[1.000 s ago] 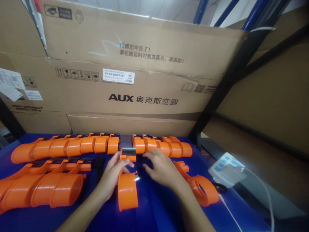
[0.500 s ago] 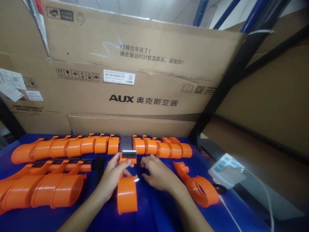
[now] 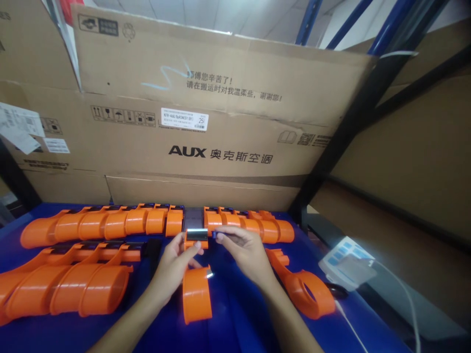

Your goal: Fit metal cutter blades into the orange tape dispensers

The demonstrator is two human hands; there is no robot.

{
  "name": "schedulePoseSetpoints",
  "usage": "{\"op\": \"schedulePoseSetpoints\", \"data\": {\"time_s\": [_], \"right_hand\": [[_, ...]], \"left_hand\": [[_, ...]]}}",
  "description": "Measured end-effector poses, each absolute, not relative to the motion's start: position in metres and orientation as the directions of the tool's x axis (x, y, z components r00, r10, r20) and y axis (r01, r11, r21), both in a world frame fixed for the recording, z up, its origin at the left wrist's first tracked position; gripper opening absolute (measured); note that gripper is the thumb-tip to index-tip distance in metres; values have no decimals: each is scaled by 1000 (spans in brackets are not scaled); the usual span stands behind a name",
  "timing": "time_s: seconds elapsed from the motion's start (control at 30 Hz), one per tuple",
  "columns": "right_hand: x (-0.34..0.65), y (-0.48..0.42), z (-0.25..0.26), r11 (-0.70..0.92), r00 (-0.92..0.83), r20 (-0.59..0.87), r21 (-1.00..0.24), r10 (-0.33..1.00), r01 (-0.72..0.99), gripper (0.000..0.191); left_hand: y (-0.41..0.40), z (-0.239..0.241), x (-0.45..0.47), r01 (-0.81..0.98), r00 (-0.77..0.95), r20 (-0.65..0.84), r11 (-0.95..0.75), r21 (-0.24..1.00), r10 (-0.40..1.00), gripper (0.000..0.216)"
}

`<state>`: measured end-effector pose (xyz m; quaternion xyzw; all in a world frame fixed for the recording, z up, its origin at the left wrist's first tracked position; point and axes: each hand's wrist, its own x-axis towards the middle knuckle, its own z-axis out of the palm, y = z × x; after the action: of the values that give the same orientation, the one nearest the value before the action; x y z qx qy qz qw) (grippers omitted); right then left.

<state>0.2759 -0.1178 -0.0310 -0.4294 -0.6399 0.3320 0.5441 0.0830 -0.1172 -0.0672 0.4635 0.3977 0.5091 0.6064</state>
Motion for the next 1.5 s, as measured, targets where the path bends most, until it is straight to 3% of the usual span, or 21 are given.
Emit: {"op": "schedulePoseSetpoints", "data": {"time_s": [0.13, 0.27, 0.47, 0.67, 0.87, 1.03, 1.13, 1.23, 1.33, 1.5], "right_hand": [[273, -117, -30, 484, -10, 497, -841, 868, 240, 21], [267, -119, -32, 472, -42, 482, -833, 875, 288, 19], [260, -129, -29, 490, -143, 493, -703, 858, 515, 4], [267, -125, -33, 572, -263, 533, -574, 804, 586, 12], [268, -124, -33, 621, -360, 524, -502, 772, 601, 13], [269, -128, -27, 594, -296, 522, -621, 800, 511, 12], [269, -130, -25, 497, -187, 461, -792, 868, 354, 14], [267, -131, -22, 386, -207, 350, -906, 914, 172, 25], [266, -132, -20, 308, -311, 277, -950, 909, 56, 29], [266, -130, -24, 235, -331, 243, -970, 912, -64, 31]], "left_hand": [[-118, -66, 83, -267, 158, -19, 61, 962, 987, 46], [-117, -65, 84, -309, 137, -25, 67, 949, 990, 45], [-117, -63, 85, -325, 119, 5, 34, 945, 993, 42], [-117, -63, 85, -292, 120, 69, -31, 956, 990, 37], [-114, -64, 85, -260, 136, 99, -61, 964, 986, 44], [-116, -61, 86, -399, 150, -18, 77, 914, 989, 43], [-121, -56, 86, -464, 231, -82, 184, 866, 969, 48], [-130, -48, 85, -487, 352, -112, 284, 826, 929, 66], [-138, -42, 85, -474, 470, -109, 355, 806, 876, 77], [-140, -46, 86, -462, 523, -60, 342, 818, 850, 73]]}}
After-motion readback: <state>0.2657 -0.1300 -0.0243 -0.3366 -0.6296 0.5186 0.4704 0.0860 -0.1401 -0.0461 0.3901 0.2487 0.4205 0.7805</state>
